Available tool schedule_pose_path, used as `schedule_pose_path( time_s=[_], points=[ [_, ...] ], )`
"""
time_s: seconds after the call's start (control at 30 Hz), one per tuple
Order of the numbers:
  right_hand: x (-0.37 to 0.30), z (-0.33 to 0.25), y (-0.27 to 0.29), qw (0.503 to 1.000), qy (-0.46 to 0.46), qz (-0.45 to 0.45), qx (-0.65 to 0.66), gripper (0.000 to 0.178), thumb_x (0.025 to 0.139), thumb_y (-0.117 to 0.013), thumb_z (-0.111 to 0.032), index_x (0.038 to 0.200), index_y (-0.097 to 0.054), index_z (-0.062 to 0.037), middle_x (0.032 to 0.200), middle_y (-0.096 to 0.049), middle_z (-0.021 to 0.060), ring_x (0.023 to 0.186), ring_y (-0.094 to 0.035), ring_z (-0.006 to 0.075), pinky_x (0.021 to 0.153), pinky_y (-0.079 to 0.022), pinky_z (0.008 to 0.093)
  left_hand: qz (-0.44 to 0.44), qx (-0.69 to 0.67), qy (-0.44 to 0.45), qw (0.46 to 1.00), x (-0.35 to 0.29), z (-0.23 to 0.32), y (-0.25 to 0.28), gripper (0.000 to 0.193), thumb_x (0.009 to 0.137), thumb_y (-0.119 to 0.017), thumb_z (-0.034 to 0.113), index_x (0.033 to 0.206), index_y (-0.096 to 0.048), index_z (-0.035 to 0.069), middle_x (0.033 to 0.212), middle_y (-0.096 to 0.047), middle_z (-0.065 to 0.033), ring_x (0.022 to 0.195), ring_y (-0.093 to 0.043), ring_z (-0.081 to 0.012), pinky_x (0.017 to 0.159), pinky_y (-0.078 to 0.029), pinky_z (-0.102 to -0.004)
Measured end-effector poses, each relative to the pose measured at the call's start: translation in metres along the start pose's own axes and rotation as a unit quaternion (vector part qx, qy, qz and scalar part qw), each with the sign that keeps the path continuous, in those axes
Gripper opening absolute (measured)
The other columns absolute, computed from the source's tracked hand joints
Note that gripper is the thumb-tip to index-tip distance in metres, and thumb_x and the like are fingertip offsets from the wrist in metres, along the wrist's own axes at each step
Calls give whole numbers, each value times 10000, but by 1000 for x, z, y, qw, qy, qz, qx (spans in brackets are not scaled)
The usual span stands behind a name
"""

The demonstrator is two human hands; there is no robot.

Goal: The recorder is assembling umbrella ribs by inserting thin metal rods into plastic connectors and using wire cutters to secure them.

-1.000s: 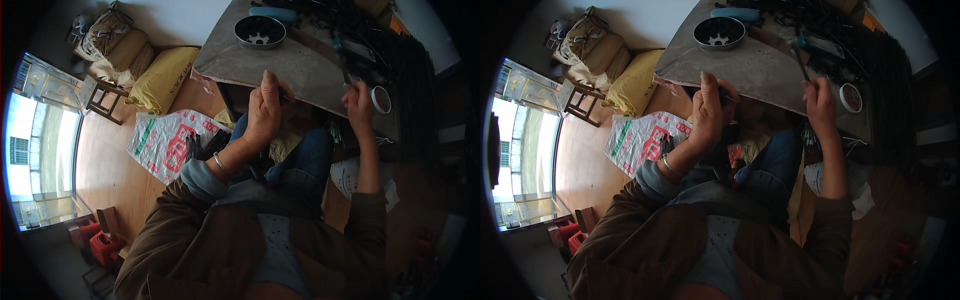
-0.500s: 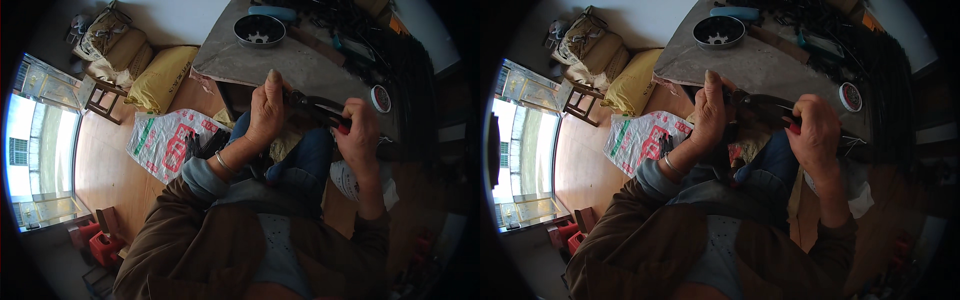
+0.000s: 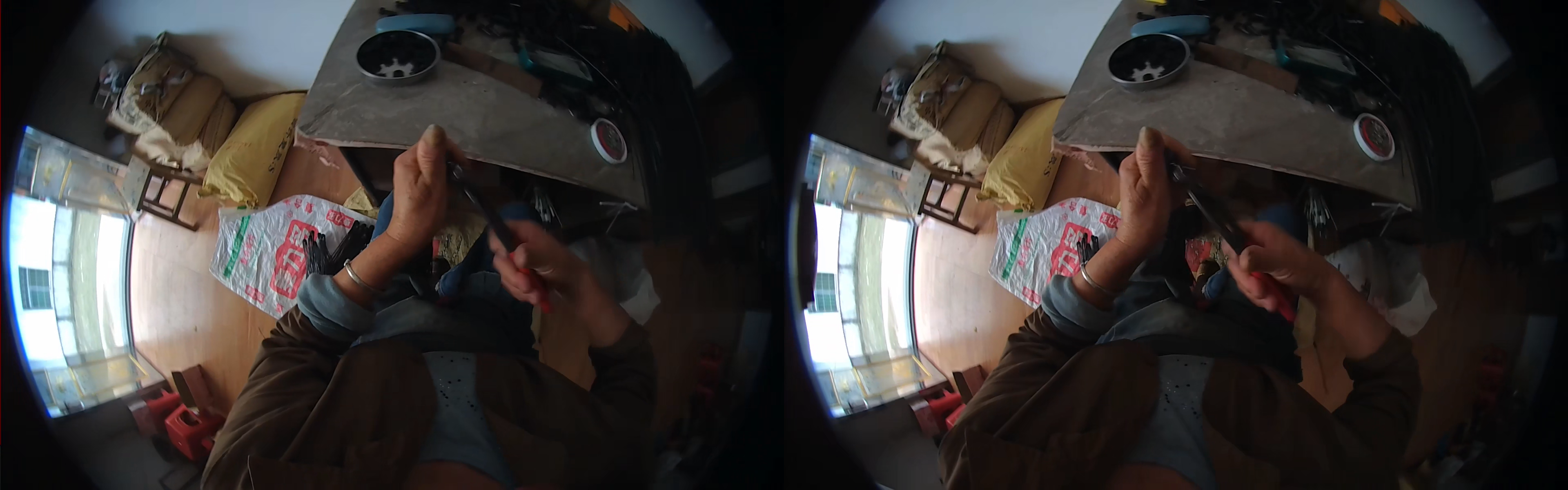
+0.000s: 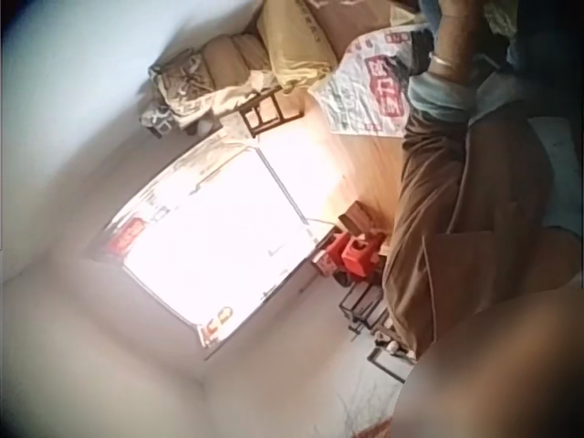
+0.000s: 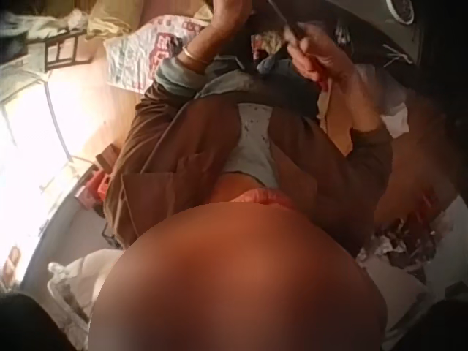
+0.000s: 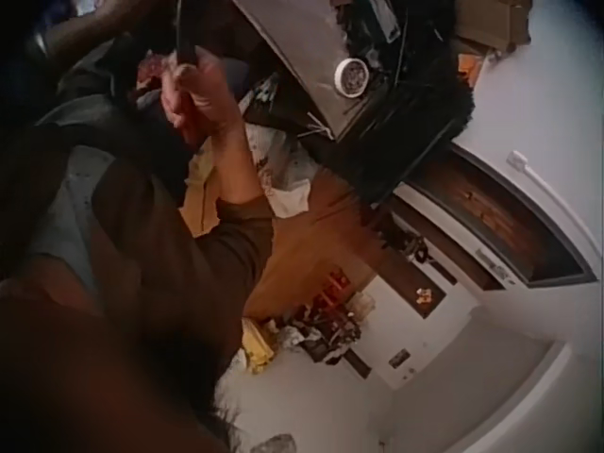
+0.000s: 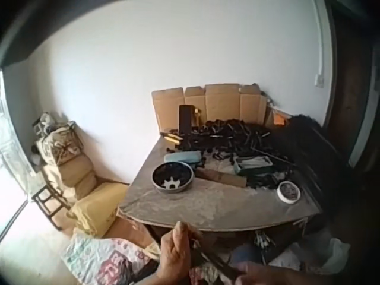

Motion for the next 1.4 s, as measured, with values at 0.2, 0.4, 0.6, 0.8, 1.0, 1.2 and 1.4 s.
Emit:
schedule_pose_path(
  time_s=[0.2,0.4,0.6,0.8,1.0,1.2,1.4],
  points=[
    [-2,-27,10,741,196,180,-617,409,861,-567,-145,1243,-477,-26,821,-637,74,610,-613,117,525,-471,269,49,-1,58,997,-7,4,7,567,1014,-308,446,751,-589,29,581,-517,-3,490,-442,-66,455,-341,-220],
    [-16,7,6,991,-32,27,-128,260,917,-551,-243,1026,-526,-8,678,-605,63,504,-579,108,445,-461,224,31,29,94,995,-17,10,2,679,985,-258,552,722,-601,28,552,-506,-6,451,-427,-68,423,-321,-211],
    [-18,-30,2,773,99,175,-602,367,809,-622,-91,1145,-503,-2,962,-611,102,847,-615,175,728,-500,301,59,20,66,996,-17,6,3,665,989,-271,536,718,-604,28,545,-507,-3,433,-409,-61,414,-304,-209],
    [-25,-11,6,973,-3,106,-204,184,888,-587,-164,925,-521,3,656,-587,79,454,-548,130,428,-444,244,-29,79,-10,996,-18,-4,2,473,1005,-344,327,805,-606,-12,598,-489,-7,549,-435,-98,513,-358,-271],
    [-19,-35,-2,845,-25,153,-511,323,807,-617,-102,1103,-512,-31,789,-582,46,572,-537,90,516,-468,233,36,38,2,999,-17,-3,1,586,1005,-332,438,729,-610,2,567,-501,2,520,-428,-70,490,-336,-243],
    [-25,-21,4,957,-18,159,-240,288,886,-620,-243,924,-538,31,638,-603,102,448,-565,138,441,-484,240,3,0,27,1000,-15,0,1,636,999,-302,500,730,-622,21,562,-502,8,510,-422,-49,475,-307,-215],
    [-26,-12,17,964,-155,53,-209,181,786,-649,-120,876,-518,-32,596,-570,71,399,-537,134,389,-438,238,-32,-2,26,999,-18,0,-5,641,994,-309,513,745,-626,15,564,-495,10,514,-411,-44,472,-291,-217]
  ],
)
Point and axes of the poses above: each hand's wrist, its own x-axis towards the middle knuckle, its own y-axis out of the back of the hand, z = x × y, the point moved 3 cm from there along x, towards the middle knuckle
